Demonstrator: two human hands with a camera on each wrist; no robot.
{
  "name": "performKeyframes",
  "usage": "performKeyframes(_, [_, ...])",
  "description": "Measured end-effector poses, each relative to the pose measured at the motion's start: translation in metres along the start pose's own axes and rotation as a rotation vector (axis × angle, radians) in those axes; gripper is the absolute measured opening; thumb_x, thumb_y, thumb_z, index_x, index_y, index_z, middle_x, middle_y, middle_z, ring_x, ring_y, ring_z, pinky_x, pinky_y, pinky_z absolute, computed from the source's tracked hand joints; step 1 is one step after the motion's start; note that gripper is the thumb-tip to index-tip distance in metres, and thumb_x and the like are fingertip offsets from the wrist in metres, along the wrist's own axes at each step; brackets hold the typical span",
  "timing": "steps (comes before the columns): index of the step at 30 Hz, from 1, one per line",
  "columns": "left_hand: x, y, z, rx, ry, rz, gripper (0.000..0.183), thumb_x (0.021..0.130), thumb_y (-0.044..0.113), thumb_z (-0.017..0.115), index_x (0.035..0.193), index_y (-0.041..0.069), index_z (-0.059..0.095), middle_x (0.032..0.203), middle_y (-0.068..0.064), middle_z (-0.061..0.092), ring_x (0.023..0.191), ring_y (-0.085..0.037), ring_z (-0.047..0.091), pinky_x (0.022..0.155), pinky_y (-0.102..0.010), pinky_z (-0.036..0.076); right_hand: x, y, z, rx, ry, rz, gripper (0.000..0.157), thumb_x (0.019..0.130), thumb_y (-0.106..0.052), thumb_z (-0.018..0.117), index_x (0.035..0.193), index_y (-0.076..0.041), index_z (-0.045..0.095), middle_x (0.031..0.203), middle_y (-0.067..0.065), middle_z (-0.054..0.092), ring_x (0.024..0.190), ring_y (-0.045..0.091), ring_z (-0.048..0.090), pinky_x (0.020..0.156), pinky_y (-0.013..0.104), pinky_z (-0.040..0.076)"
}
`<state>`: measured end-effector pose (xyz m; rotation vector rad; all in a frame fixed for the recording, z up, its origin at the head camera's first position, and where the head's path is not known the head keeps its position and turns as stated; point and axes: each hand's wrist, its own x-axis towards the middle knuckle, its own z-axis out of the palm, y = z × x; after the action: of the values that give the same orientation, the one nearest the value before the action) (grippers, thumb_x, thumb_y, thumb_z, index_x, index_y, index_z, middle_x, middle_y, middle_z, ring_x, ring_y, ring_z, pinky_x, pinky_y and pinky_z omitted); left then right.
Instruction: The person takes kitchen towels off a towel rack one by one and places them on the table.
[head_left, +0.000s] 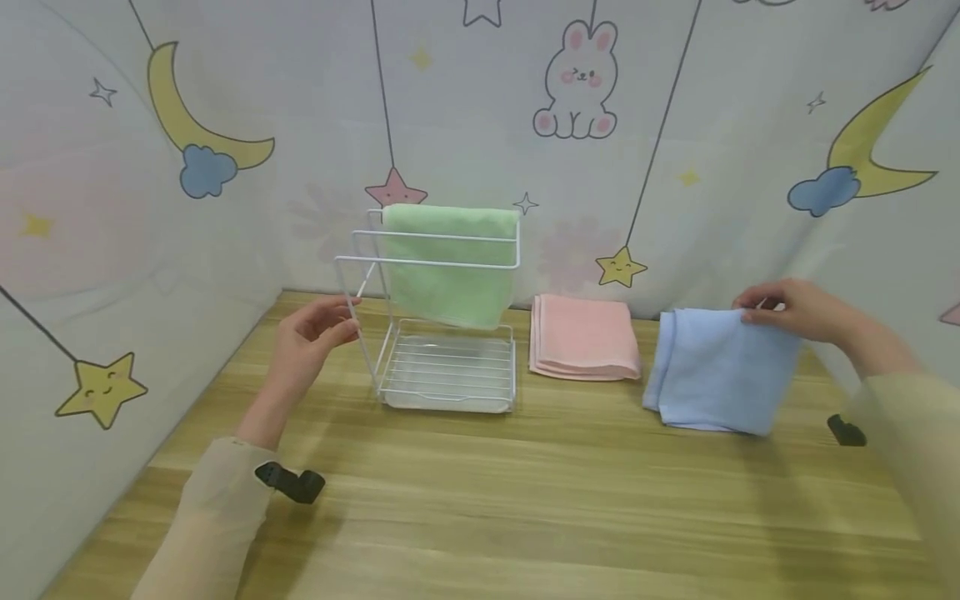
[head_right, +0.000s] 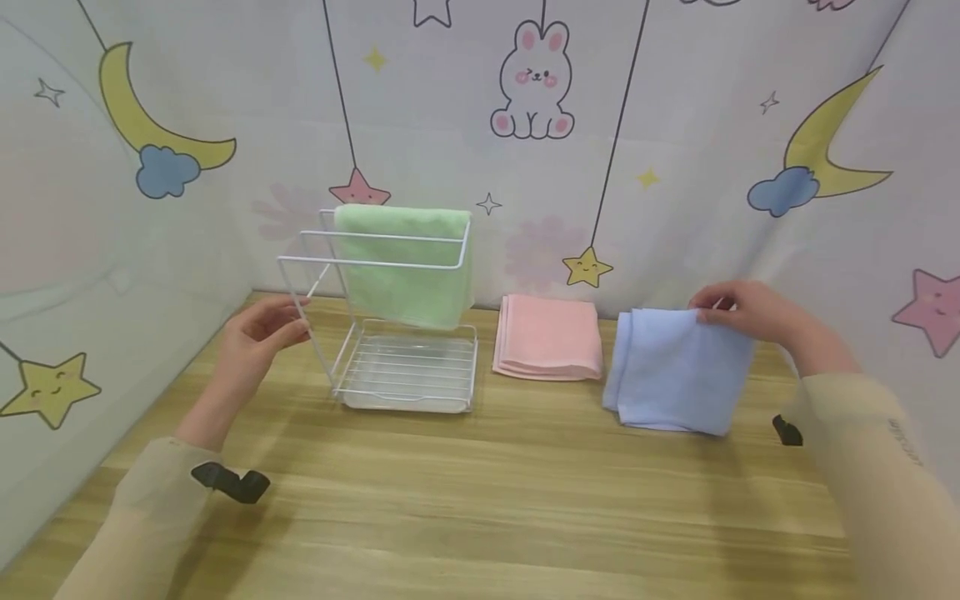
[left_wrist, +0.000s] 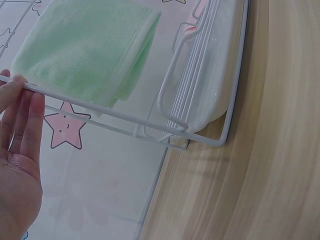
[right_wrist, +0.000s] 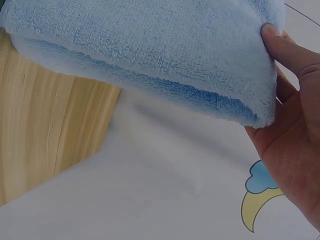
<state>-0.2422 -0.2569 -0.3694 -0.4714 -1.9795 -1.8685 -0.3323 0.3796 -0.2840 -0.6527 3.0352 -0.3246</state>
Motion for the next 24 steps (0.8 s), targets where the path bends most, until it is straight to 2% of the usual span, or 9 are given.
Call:
performKeyframes(4, [0.0, 0.001, 0.0, -0.001, 0.008, 0.001, 0.024, 0.092, 0.0, 0.066, 0.116, -0.001, 0.067, 0.091, 0.008, 0.071, 0.082, -0.004, 0.068, 0.081, -0.021, 0.063, 0.015, 0.004, 0.005, -0.019, -0.011, 0.037, 0.022, 0.093, -0.019, 0.069, 0.111, -0.006, 0.071, 0.107, 0.013, 0.072, 0.089, 0.016, 0.06, 0.072, 0.028, 0.051])
performKeyframes(7, [0.001, 0.001, 0.0, -0.002, 0.01, 0.006, 0.027, 0.092, 0.0, 0.066, 0.118, -0.006, 0.064, 0.091, 0.007, 0.071, 0.083, -0.005, 0.068, 0.081, -0.021, 0.063, 0.025, 0.007, 0.01, -0.029, -0.001, 0.028, 0.019, 0.093, -0.013, 0.067, 0.109, -0.003, 0.071, 0.105, 0.016, 0.071, 0.089, 0.022, 0.06, 0.073, 0.033, 0.051])
performKeyframes(11, [0.002, 0.001, -0.001, 0.011, 0.012, 0.001, 0.025, 0.092, -0.001, 0.066, 0.117, -0.003, 0.065, 0.09, 0.007, 0.071, 0.082, -0.004, 0.068, 0.08, -0.02, 0.063, 0.038, 0.012, 0.019, -0.063, 0.027, -0.008, 0.016, 0.092, -0.005, 0.065, 0.105, 0.0, 0.071, 0.101, 0.02, 0.072, 0.087, 0.029, 0.061, 0.073, 0.041, 0.053])
performKeyframes(14, [0.002, 0.001, 0.0, 0.021, 0.009, -0.002, 0.025, 0.092, -0.001, 0.066, 0.117, -0.004, 0.065, 0.091, 0.008, 0.071, 0.082, -0.004, 0.068, 0.08, -0.02, 0.063, 0.046, 0.012, 0.026, -0.111, 0.044, -0.018, 0.014, 0.091, -0.003, 0.065, 0.102, -0.001, 0.072, 0.101, 0.021, 0.072, 0.09, 0.034, 0.063, 0.078, 0.05, 0.054])
performKeyframes(17, [0.002, 0.001, 0.0, 0.021, 0.006, -0.001, 0.027, 0.092, -0.002, 0.066, 0.118, -0.008, 0.063, 0.091, 0.009, 0.071, 0.082, -0.004, 0.068, 0.079, -0.02, 0.063, 0.052, 0.01, 0.033, -0.142, 0.034, 0.01, 0.015, 0.09, -0.001, 0.065, 0.103, -0.001, 0.072, 0.104, 0.022, 0.071, 0.096, 0.037, 0.061, 0.084, 0.057, 0.052])
performKeyframes(20, [0.001, 0.0, 0.0, 0.03, 0.007, -0.003, 0.025, 0.092, -0.001, 0.066, 0.117, -0.003, 0.066, 0.09, 0.008, 0.071, 0.081, -0.004, 0.068, 0.079, -0.02, 0.063, 0.056, 0.007, 0.039, -0.159, 0.018, 0.058, 0.018, 0.09, 0.0, 0.064, 0.107, 0.001, 0.071, 0.108, 0.024, 0.069, 0.102, 0.04, 0.059, 0.089, 0.06, 0.051])
performKeyframes(24, [0.001, 0.002, 0.0, 0.036, 0.008, -0.015, 0.027, 0.092, 0.0, 0.066, 0.118, -0.004, 0.065, 0.088, 0.007, 0.07, 0.081, -0.004, 0.068, 0.079, -0.02, 0.063, 0.057, 0.008, 0.048, -0.175, 0.031, 0.088, 0.019, 0.092, 0.0, 0.063, 0.109, 0.003, 0.07, 0.109, 0.027, 0.067, 0.105, 0.043, 0.058, 0.091, 0.063, 0.05])
